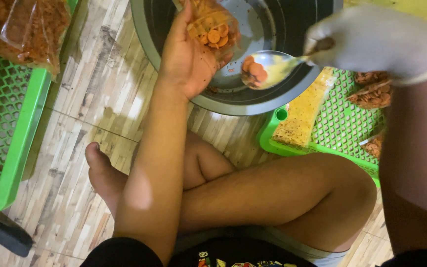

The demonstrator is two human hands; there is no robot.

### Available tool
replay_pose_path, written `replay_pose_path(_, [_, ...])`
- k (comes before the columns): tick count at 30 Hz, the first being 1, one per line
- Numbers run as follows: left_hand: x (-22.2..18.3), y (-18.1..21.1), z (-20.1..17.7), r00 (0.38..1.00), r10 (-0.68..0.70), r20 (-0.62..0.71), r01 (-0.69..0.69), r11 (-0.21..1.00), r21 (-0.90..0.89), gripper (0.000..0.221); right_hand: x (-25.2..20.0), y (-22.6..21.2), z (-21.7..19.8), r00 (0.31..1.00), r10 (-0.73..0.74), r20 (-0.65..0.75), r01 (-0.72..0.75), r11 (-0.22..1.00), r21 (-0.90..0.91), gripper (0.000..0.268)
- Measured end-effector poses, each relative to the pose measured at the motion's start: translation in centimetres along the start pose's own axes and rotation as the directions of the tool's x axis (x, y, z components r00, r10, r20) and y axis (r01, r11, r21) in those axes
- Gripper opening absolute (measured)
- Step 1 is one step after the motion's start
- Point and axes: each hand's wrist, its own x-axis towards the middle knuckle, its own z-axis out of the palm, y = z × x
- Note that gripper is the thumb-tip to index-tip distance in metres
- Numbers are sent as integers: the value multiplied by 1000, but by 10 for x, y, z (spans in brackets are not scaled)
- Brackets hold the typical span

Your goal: Packaging small round snacks from a bowl into plastic bags using a spoon.

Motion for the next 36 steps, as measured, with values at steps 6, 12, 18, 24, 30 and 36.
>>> replay_pose_path(6, [-6,3,7,999,-53,-11,53,999,-4,65,-17,23,4,992,-44,-118,43,999,-11,14])
replay_pose_path(12, [-7,-1,4,999,-26,22,27,999,-37,54,-30,-28,-15,985,-85,-151,88,996,9,22])
replay_pose_path(18, [-3,1,-2,996,-88,-5,88,994,-60,60,-40,-31,-15,974,-24,-225,43,996,80,26])
replay_pose_path(24, [2,2,-5,994,-111,6,112,991,-80,66,-46,14,13,943,62,-327,110,870,481,12])
replay_pose_path(30, [2,2,-6,994,-109,9,109,991,-78,71,-9,27,42,912,-1,-411,126,953,277,26])
replay_pose_path(36, [-4,6,4,996,-84,-6,84,995,-47,71,56,25,92,754,-94,-650,78,995,-54,42])
